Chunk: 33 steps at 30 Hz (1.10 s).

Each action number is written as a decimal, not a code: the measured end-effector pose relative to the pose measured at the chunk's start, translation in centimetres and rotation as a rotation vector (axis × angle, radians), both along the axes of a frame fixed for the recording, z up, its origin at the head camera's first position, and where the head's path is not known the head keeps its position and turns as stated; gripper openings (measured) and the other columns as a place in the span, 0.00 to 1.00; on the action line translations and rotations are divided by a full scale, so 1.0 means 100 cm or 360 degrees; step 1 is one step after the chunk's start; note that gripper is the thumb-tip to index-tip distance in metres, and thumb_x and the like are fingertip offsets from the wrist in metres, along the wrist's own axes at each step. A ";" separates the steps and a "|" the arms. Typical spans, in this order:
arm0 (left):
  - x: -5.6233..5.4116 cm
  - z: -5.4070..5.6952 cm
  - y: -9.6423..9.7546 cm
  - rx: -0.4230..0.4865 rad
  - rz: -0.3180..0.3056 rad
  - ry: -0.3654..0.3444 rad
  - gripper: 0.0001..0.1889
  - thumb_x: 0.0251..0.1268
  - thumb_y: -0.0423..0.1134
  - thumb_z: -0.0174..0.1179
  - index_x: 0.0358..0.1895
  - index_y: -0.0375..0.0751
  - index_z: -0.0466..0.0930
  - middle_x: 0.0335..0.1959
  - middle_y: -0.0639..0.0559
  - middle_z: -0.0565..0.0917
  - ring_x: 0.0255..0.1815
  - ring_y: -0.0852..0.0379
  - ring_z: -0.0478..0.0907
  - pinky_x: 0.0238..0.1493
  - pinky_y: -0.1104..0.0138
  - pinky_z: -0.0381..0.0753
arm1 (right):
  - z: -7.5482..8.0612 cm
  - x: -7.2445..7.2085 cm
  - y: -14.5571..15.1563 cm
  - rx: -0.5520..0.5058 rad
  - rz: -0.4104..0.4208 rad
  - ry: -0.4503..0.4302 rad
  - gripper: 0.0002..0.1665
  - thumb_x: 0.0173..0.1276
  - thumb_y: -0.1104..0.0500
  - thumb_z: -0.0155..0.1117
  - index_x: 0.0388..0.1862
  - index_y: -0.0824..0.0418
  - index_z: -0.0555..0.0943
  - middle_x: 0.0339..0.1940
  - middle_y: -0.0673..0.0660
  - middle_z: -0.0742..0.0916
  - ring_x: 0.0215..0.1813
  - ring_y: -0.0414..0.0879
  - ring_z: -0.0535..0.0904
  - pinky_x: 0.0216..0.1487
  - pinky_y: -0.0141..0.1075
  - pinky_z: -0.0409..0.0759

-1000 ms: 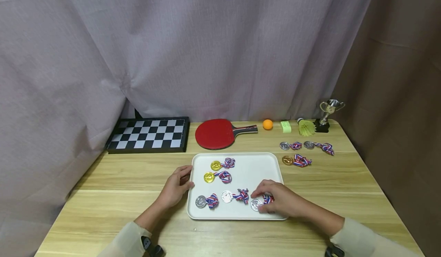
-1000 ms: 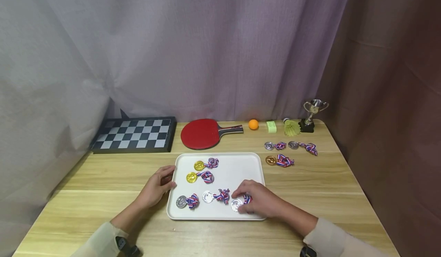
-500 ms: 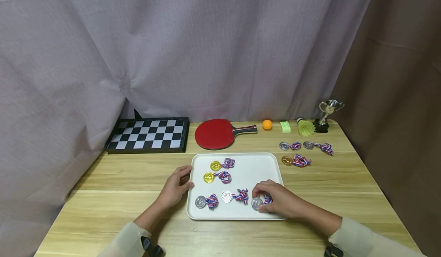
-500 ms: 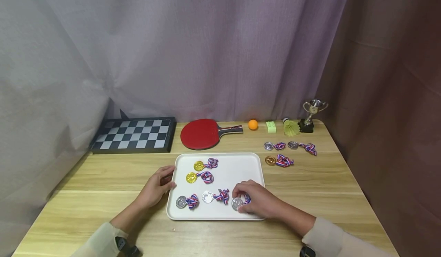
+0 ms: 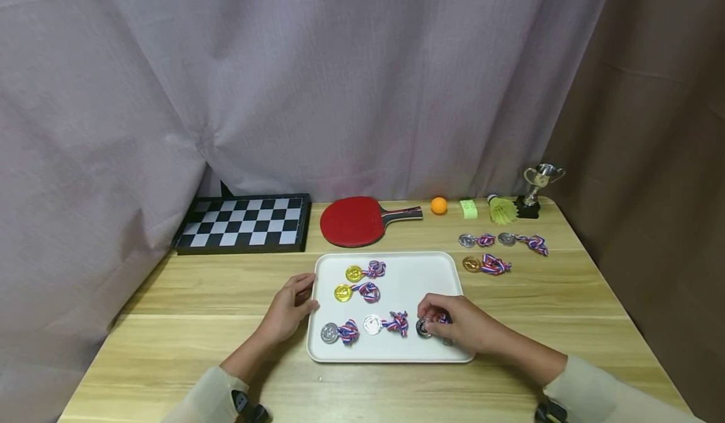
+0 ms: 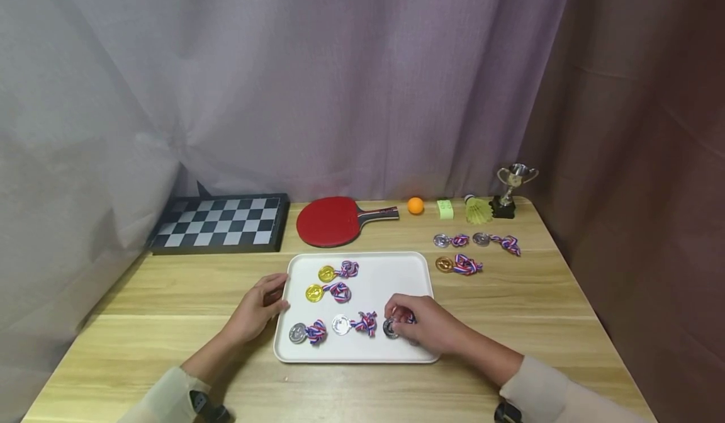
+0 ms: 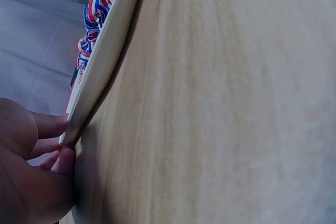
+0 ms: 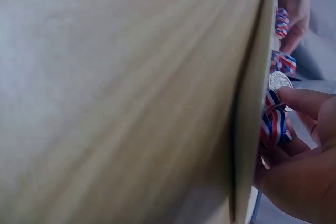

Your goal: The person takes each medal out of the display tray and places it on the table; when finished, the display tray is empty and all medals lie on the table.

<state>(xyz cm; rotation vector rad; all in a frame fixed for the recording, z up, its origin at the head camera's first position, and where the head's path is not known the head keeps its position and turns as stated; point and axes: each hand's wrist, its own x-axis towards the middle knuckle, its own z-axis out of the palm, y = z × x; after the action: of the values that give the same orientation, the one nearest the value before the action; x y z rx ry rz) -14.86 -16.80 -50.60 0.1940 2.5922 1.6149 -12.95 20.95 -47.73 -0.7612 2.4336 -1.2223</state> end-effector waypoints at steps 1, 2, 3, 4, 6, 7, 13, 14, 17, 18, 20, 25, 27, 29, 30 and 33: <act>0.000 0.000 0.000 0.0004 0.0004 -0.0006 0.30 0.64 0.19 0.63 0.71 0.23 0.70 0.72 0.36 0.71 0.67 0.37 0.76 0.70 0.52 0.77 | 0.002 -0.001 0.001 -0.0018 -0.0015 -0.0039 0.07 0.71 0.61 0.69 0.44 0.52 0.82 0.35 0.47 0.84 0.39 0.39 0.79 0.40 0.31 0.83; -0.001 0.000 0.000 0.0005 0.0005 -0.0006 0.30 0.64 0.19 0.63 0.71 0.23 0.70 0.72 0.36 0.71 0.67 0.37 0.75 0.70 0.52 0.77 | 0.004 -0.002 0.003 -0.0037 -0.0031 -0.0073 0.06 0.71 0.61 0.69 0.44 0.53 0.82 0.36 0.48 0.84 0.39 0.40 0.79 0.39 0.31 0.83; -0.001 0.000 0.000 0.0008 0.0009 -0.0009 0.30 0.64 0.19 0.63 0.71 0.23 0.69 0.72 0.36 0.71 0.67 0.37 0.75 0.71 0.52 0.77 | 0.006 -0.003 0.005 -0.0056 -0.0046 -0.0107 0.06 0.71 0.61 0.68 0.45 0.54 0.82 0.36 0.49 0.84 0.39 0.41 0.79 0.38 0.31 0.83; -0.001 0.000 0.000 0.0005 0.0009 -0.0005 0.30 0.64 0.19 0.63 0.71 0.23 0.70 0.72 0.35 0.71 0.67 0.37 0.75 0.71 0.52 0.77 | 0.008 -0.004 0.007 -0.0071 -0.0067 -0.0140 0.06 0.72 0.61 0.68 0.45 0.55 0.82 0.36 0.51 0.84 0.39 0.41 0.79 0.37 0.31 0.83; -0.001 -0.001 0.000 -0.0005 -0.0002 0.0019 0.30 0.64 0.19 0.63 0.70 0.22 0.70 0.71 0.34 0.72 0.67 0.36 0.76 0.70 0.51 0.78 | 0.012 -0.006 0.012 -0.0091 -0.0098 -0.0174 0.07 0.72 0.62 0.68 0.46 0.58 0.82 0.36 0.53 0.83 0.39 0.43 0.79 0.36 0.31 0.84; -0.001 -0.001 0.000 -0.0007 -0.0004 0.0021 0.30 0.64 0.19 0.63 0.70 0.22 0.70 0.71 0.34 0.72 0.67 0.35 0.76 0.70 0.51 0.78 | 0.014 -0.007 0.014 -0.0100 -0.0114 -0.0196 0.07 0.72 0.62 0.68 0.47 0.59 0.82 0.37 0.54 0.83 0.39 0.43 0.79 0.35 0.32 0.84; 0.000 -0.001 0.000 0.0006 -0.0017 0.0014 0.29 0.64 0.19 0.63 0.70 0.21 0.69 0.71 0.34 0.72 0.67 0.35 0.76 0.70 0.52 0.77 | 0.025 -0.017 0.039 -0.0130 -0.0200 -0.0235 0.11 0.72 0.65 0.67 0.51 0.65 0.81 0.39 0.59 0.84 0.38 0.45 0.81 0.30 0.35 0.87; 0.000 0.000 0.000 0.0009 -0.0017 0.0012 0.29 0.64 0.19 0.63 0.70 0.21 0.69 0.71 0.34 0.72 0.67 0.35 0.76 0.70 0.52 0.77 | 0.027 -0.019 0.045 -0.0139 -0.0216 -0.0234 0.12 0.71 0.65 0.67 0.51 0.66 0.81 0.40 0.60 0.84 0.38 0.46 0.82 0.30 0.36 0.87; 0.001 0.000 0.000 0.0021 -0.0014 0.0011 0.29 0.65 0.19 0.63 0.70 0.21 0.69 0.71 0.34 0.71 0.67 0.35 0.75 0.70 0.51 0.77 | 0.034 -0.025 0.062 -0.0167 -0.0278 -0.0225 0.15 0.71 0.65 0.67 0.54 0.69 0.80 0.41 0.62 0.85 0.37 0.49 0.84 0.30 0.38 0.89; 0.001 0.000 0.000 0.0025 -0.0010 0.0006 0.29 0.65 0.19 0.63 0.70 0.21 0.69 0.71 0.34 0.71 0.67 0.35 0.75 0.71 0.51 0.77 | 0.037 -0.027 0.068 -0.0174 -0.0308 -0.0217 0.16 0.71 0.65 0.67 0.55 0.70 0.80 0.41 0.63 0.85 0.36 0.49 0.84 0.30 0.39 0.89; 0.001 0.000 0.000 0.0027 -0.0010 0.0006 0.29 0.65 0.19 0.62 0.70 0.21 0.69 0.71 0.34 0.71 0.67 0.35 0.75 0.71 0.51 0.77 | 0.042 -0.032 0.082 -0.0156 -0.0373 -0.0187 0.18 0.72 0.64 0.67 0.56 0.71 0.79 0.42 0.64 0.85 0.36 0.49 0.84 0.30 0.39 0.89; 0.000 0.001 0.001 0.0014 -0.0012 -0.0006 0.30 0.65 0.19 0.62 0.71 0.22 0.69 0.72 0.34 0.71 0.67 0.35 0.76 0.70 0.52 0.78 | 0.044 -0.045 0.120 -0.0081 -0.0515 -0.0118 0.20 0.74 0.63 0.67 0.59 0.71 0.78 0.44 0.64 0.86 0.38 0.45 0.84 0.30 0.40 0.88; 0.000 0.001 0.001 0.0006 -0.0017 -0.0006 0.30 0.65 0.19 0.62 0.71 0.22 0.69 0.71 0.34 0.71 0.67 0.35 0.76 0.69 0.52 0.78 | 0.041 -0.051 0.135 -0.0048 -0.0559 -0.0111 0.21 0.75 0.63 0.65 0.61 0.72 0.77 0.45 0.63 0.86 0.38 0.43 0.83 0.29 0.41 0.88; 0.000 0.001 0.001 0.0004 -0.0018 -0.0007 0.30 0.65 0.19 0.62 0.71 0.22 0.69 0.71 0.34 0.71 0.67 0.35 0.76 0.68 0.53 0.79 | 0.037 -0.057 0.149 -0.0022 -0.0591 -0.0104 0.22 0.75 0.63 0.64 0.63 0.73 0.76 0.45 0.63 0.86 0.37 0.42 0.83 0.29 0.42 0.88; 0.001 0.001 0.001 0.0006 -0.0016 -0.0008 0.30 0.65 0.19 0.62 0.71 0.22 0.69 0.71 0.34 0.71 0.67 0.35 0.76 0.68 0.53 0.79 | 0.035 -0.060 0.155 -0.0010 -0.0609 -0.0100 0.22 0.76 0.63 0.64 0.63 0.73 0.75 0.45 0.62 0.86 0.37 0.42 0.83 0.29 0.41 0.87; 0.001 0.000 0.001 0.0012 -0.0009 -0.0020 0.30 0.65 0.19 0.62 0.71 0.22 0.69 0.72 0.35 0.71 0.67 0.35 0.75 0.68 0.53 0.79 | 0.026 -0.067 0.171 0.0007 -0.0660 -0.0106 0.23 0.77 0.63 0.62 0.65 0.74 0.74 0.44 0.61 0.87 0.36 0.42 0.83 0.29 0.40 0.87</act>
<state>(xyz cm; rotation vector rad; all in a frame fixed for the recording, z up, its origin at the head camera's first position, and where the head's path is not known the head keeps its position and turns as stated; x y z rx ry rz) -14.79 -16.73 -50.57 0.1909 2.5742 1.6194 -19.61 38.05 -45.13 -0.2093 2.6164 -1.3552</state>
